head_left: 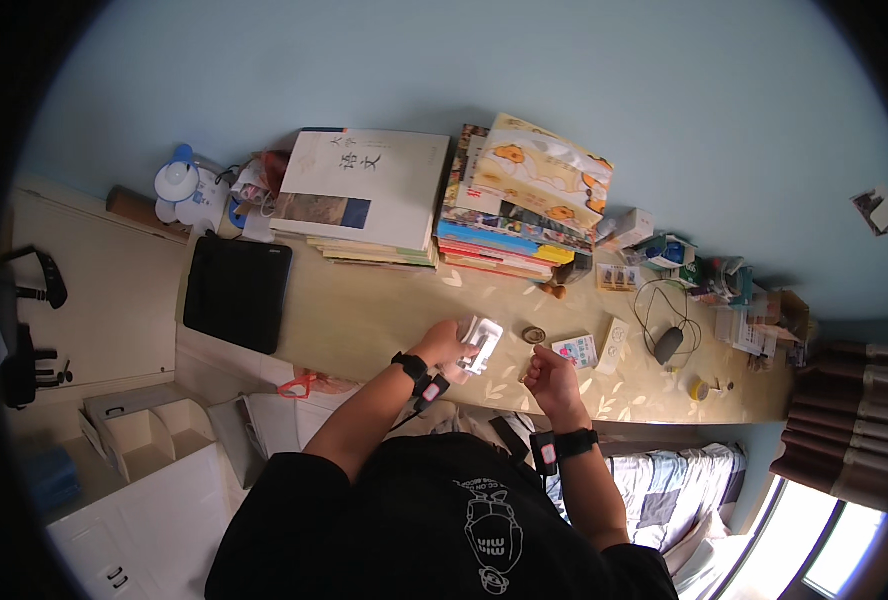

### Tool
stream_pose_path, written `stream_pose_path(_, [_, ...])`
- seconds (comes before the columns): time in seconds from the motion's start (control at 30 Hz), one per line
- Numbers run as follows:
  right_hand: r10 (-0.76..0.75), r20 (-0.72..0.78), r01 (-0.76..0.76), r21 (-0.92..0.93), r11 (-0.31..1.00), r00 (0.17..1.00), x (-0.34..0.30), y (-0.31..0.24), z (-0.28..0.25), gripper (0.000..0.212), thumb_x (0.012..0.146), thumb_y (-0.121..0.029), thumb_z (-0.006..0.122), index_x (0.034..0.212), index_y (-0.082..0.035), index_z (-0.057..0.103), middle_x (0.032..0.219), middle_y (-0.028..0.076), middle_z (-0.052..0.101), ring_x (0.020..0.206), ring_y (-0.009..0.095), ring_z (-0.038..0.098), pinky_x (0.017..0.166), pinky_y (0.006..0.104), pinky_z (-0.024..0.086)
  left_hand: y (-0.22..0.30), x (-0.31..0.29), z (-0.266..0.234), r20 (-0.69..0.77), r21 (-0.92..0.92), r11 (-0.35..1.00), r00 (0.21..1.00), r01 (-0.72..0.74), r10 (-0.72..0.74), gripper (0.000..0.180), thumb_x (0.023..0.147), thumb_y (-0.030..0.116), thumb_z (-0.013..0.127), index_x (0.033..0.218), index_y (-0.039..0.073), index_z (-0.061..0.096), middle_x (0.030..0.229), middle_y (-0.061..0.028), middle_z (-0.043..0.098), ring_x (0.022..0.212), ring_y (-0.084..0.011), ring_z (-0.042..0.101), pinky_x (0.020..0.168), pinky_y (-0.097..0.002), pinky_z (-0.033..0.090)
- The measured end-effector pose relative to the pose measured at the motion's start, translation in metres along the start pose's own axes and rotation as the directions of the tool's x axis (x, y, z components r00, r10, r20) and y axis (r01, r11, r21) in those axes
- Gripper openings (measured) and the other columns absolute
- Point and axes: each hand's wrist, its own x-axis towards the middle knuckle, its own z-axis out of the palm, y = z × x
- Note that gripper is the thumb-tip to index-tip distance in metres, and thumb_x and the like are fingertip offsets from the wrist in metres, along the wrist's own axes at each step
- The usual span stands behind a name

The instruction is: The person wraps yellow tape around the end of a black cable, then picks up a computer mouse and inserts the taped cable end into the mouse. The person then moves books and other items on the desk.

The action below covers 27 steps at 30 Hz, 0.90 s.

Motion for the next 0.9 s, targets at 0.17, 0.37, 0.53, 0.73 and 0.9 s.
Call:
stream_pose_path(0.17, [-0.019, 0.004, 0.019, -0.007, 1.0, 1.0, -0.003, 0.012, 0.012, 0.011, 0.092, -0.015, 0.059, 0.084, -0.011, 0.053, 0.066, -0.002, 0.047, 0.06, 0.013, 0.044, 0.053, 0.0259, 0.037, 0.011, -0.055, -0.049, 0.002, -0.157, 0.986, 0.998, -0.062, 0.063, 0.038, 0.079, 0.022, 0.075, 0.105, -0.004, 0.065, 0.092, -0.0156, 0.071, 0.082, -0.0253, 0.069, 0.076, -0.0356, 0.053])
stream_pose_path(0.37, [-0.035, -0.002, 0.035, 0.006, 0.999, 0.999, -0.009, 0.024, 0.015, 0.008, 0.093, -0.015, 0.058, 0.087, -0.011, 0.054, 0.068, -0.002, 0.048, 0.06, 0.011, 0.044, 0.053, 0.0252, 0.036, 0.056, -0.124, -0.14, -0.085, -0.572, 0.803, 0.986, -0.167, 0.145, 0.026, 0.088, 0.011, 0.066, 0.11, -0.003, 0.064, 0.098, -0.0071, 0.07, 0.086, -0.0141, 0.067, 0.076, -0.0283, 0.053])
stream_pose_path(0.53, [-0.069, -0.003, 0.069, 0.001, 0.998, 0.998, -0.012, 0.025, 0.026, 0.007, 0.093, -0.014, 0.057, 0.087, -0.012, 0.054, 0.067, -0.003, 0.047, 0.059, 0.011, 0.044, 0.053, 0.0252, 0.036, 0.104, -0.127, -0.195, -0.413, -0.77, 0.476, 0.9, -0.425, 0.135, 0.028, 0.091, 0.013, 0.065, 0.112, -0.004, 0.062, 0.101, -0.0104, 0.07, 0.088, -0.0158, 0.068, 0.077, -0.0292, 0.055])
stream_pose_path(0.73, [-0.09, 0.011, 0.09, 0.024, 0.996, 0.996, -0.018, 0.028, 0.045, 0.011, 0.093, -0.014, 0.058, 0.084, -0.013, 0.052, 0.065, -0.003, 0.046, 0.059, 0.011, 0.043, 0.053, 0.0254, 0.036, 0.137, -0.08, -0.244, -0.505, -0.707, 0.5, 0.852, -0.5, 0.136, 0.03, 0.092, 0.015, 0.063, 0.114, -0.006, 0.061, 0.107, -0.0116, 0.068, 0.092, -0.0192, 0.069, 0.079, -0.0314, 0.056])
stream_pose_path(0.9, [-0.127, 0.009, 0.127, 0.019, 0.992, 0.992, -0.022, 0.035, 0.047, 0.011, 0.093, -0.014, 0.058, 0.084, -0.013, 0.052, 0.065, -0.003, 0.046, 0.06, 0.011, 0.043, 0.053, 0.0251, 0.036, 0.136, -0.029, -0.253, -0.595, -0.434, 0.735, 0.778, -0.521, 0.2, 0.039, 0.09, 0.023, 0.067, 0.114, -0.007, 0.061, 0.103, -0.0182, 0.069, 0.088, -0.0257, 0.07, 0.077, -0.0362, 0.054])
